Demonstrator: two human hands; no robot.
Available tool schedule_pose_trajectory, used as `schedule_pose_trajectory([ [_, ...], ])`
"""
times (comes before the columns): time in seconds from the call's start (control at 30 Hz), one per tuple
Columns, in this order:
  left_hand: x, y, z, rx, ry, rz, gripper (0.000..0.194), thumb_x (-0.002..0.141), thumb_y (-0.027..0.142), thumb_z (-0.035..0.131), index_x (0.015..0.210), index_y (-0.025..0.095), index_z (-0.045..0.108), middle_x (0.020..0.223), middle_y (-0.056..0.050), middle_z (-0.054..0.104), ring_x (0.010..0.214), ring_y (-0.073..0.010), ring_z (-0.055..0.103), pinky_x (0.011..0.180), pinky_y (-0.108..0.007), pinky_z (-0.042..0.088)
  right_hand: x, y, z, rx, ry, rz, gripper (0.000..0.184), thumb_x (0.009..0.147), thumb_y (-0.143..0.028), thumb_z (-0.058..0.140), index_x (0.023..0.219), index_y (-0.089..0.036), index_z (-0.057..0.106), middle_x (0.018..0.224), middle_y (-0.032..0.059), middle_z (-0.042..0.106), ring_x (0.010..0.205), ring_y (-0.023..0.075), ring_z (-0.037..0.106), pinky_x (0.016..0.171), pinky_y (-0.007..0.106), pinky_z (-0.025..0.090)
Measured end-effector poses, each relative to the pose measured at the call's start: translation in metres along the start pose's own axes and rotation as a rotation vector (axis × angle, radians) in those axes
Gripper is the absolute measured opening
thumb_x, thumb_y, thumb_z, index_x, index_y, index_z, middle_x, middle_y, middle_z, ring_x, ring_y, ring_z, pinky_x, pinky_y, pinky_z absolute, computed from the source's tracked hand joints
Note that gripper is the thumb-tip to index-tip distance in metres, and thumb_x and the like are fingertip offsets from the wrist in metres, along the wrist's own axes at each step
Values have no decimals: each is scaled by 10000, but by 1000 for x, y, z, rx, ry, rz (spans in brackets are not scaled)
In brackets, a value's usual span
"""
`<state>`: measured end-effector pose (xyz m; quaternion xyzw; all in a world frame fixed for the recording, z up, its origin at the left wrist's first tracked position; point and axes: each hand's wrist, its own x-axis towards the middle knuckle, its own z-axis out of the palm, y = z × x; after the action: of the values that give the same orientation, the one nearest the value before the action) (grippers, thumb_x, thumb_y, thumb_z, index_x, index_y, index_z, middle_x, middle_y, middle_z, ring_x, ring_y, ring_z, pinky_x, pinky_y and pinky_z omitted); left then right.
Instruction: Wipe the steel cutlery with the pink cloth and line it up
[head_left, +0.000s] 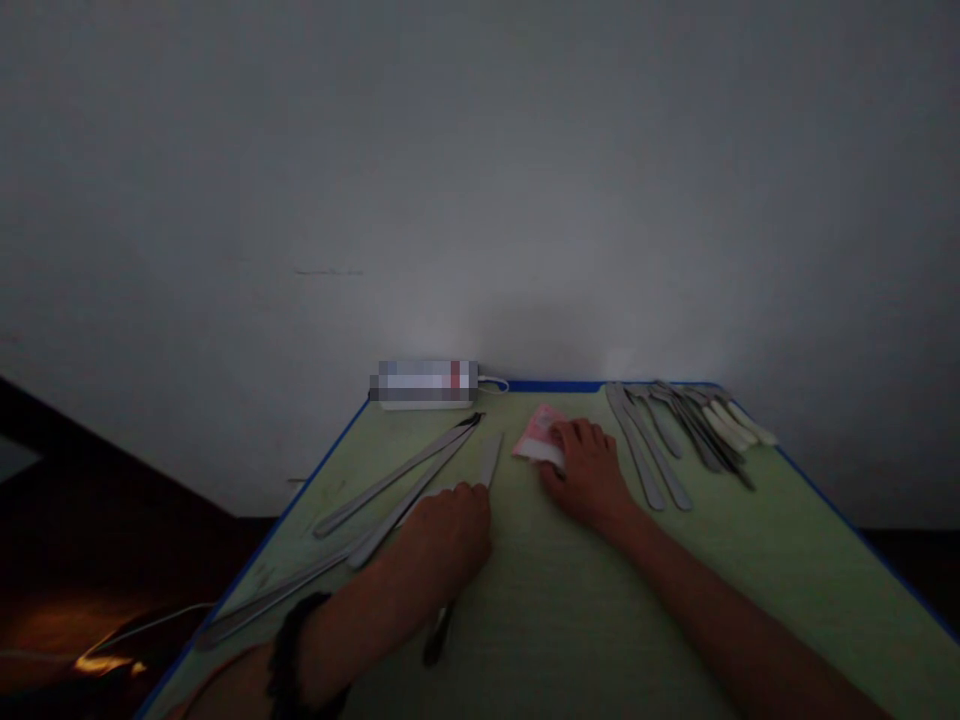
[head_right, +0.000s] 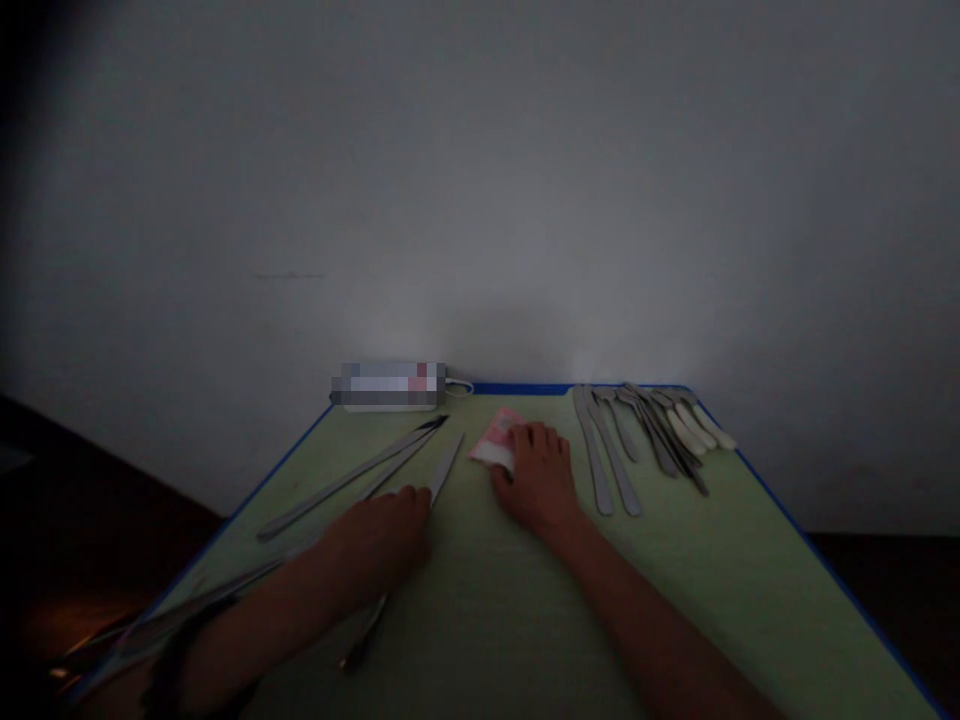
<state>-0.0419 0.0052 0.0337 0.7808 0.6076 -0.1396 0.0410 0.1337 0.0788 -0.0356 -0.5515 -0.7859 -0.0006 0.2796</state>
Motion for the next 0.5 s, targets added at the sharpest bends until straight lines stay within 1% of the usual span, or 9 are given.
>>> schedule_pose_trajectory([
  [0.1, 7, -1, 5, 6, -6, 3, 318, 793, 46, 366, 1008, 58, 599, 925, -197, 665, 837, -304, 669, 671, -399, 514, 4, 7, 2, 64, -15, 30, 289, 825, -349, 496, 1047, -184, 579, 1030, 125, 572, 983, 287, 485, 832, 440, 375],
  [0.17, 10, -3, 5, -10, -6, 5, 300, 799, 54, 371, 982, 61, 609, 887, -190, 676, 806, -299, 675, 658, -389, 515, 7, 12, 1, 174, 8, 46, 289, 869, -349, 437, 1045, -182, 595, 1019, 124, 581, 967, 268, 504, 828, 420, 390],
  [0.23, 12, -2, 5, -22, -13, -3, 286, 809, 64, 369, 944, 61, 621, 852, -191, 681, 776, -294, 679, 647, -380, 516, 10, 15, -1, 338, 80, 68, 313, 893, -349, 396, 1052, -169, 596, 1022, 125, 581, 966, 245, 520, 844, 395, 402],
  [0.3, 14, -1, 5, -17, -9, 1, 302, 828, 60, 344, 959, 56, 617, 850, -199, 681, 772, -290, 679, 655, -381, 514, 10, 16, -4, 504, 188, 123, 326, 898, -361, 382, 1062, -166, 587, 1033, 117, 583, 978, 230, 530, 867, 382, 405],
  [0.37, 17, 2, 8, -21, 32, 38, 326, 846, 54, 325, 1050, 46, 579, 853, -205, 678, 779, -288, 676, 662, -382, 507, 11, 16, -7, 618, 275, 197, 346, 896, -389, 378, 1089, -178, 573, 1054, 106, 593, 999, 230, 535, 893, 393, 397],
  [0.43, 20, 7, 13, -71, 99, 98, 336, 869, 79, 322, 1142, 49, 516, 827, -192, 677, 751, -277, 673, 640, -365, 494, 11, 17, -8, 697, 312, 242, 376, 897, -413, 367, 1141, -196, 553, 1105, 99, 596, 1044, 231, 531, 928, 405, 378],
  [0.5, 22, 11, 18, -212, 151, 126, 306, 913, 161, 298, 1128, 81, 500, 769, -151, 672, 677, -251, 661, 591, -333, 472, 11, 20, -7, 770, 327, 242, 404, 903, -416, 345, 1197, -207, 526, 1169, 99, 582, 1116, 230, 505, 968, 412, 352],
])
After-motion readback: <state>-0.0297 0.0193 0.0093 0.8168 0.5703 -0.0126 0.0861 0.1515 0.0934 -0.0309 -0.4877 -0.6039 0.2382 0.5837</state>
